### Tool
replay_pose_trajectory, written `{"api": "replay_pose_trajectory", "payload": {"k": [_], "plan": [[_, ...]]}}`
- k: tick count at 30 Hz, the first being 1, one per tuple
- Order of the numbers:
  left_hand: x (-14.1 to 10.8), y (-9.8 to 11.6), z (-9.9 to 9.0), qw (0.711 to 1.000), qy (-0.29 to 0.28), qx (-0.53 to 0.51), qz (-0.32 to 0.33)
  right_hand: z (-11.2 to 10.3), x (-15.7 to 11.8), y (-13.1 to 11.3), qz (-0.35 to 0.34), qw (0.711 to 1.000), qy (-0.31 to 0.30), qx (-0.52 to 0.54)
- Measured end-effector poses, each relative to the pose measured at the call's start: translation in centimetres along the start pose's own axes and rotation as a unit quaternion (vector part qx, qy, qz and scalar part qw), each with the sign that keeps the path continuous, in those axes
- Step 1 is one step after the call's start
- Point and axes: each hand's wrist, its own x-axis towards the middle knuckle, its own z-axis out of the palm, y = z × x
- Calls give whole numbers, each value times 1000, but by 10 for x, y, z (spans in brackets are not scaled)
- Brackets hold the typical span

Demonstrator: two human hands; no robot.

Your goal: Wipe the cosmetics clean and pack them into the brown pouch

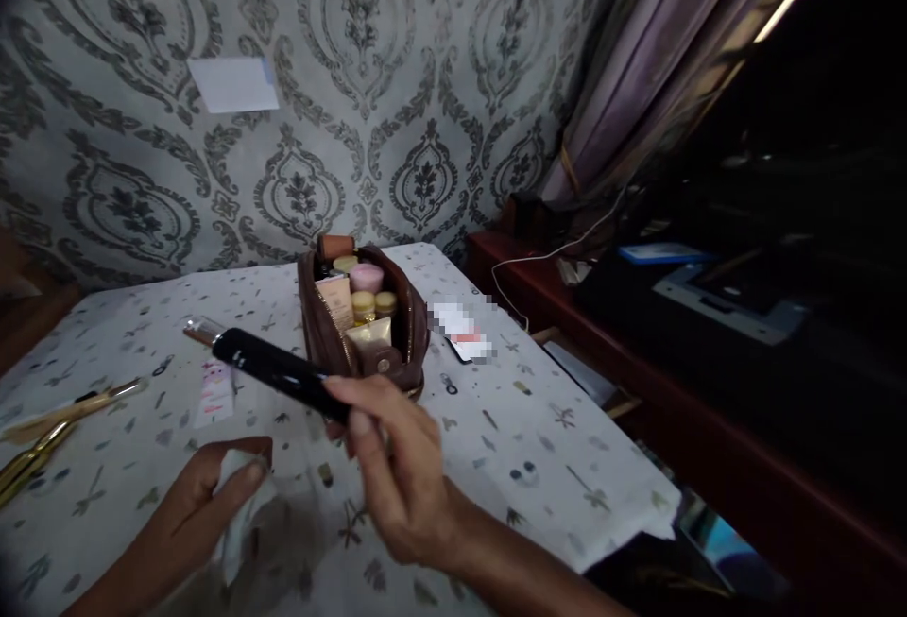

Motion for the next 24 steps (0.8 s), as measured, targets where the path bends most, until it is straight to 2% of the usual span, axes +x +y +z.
{"api": "replay_pose_trajectory", "payload": {"k": [3, 5, 8, 11, 14, 19, 22, 24], "plan": [[24, 29, 4, 990, -41, 78, 114, -38, 21, 0, -37, 995, 66, -68], [42, 42, 10, 971, -38, 138, 191, -60, 37, 2, -51, 985, 99, -130], [67, 50, 19, 917, 10, 279, 284, -87, 58, 6, -61, 971, 121, -195], [89, 50, 28, 855, 32, 397, 333, -108, 75, 12, -60, 962, 95, -248], [105, 54, 36, 815, 23, 458, 355, -122, 90, 19, -45, 953, 45, -296], [113, 69, 45, 784, -28, 563, 261, -133, 119, 23, -58, 919, -17, -390], [113, 70, 44, 771, -47, 584, 251, -131, 134, 18, -85, 887, -71, -449], [112, 68, 41, 771, -48, 572, 275, -126, 142, 13, -116, 854, -112, -495]]}}
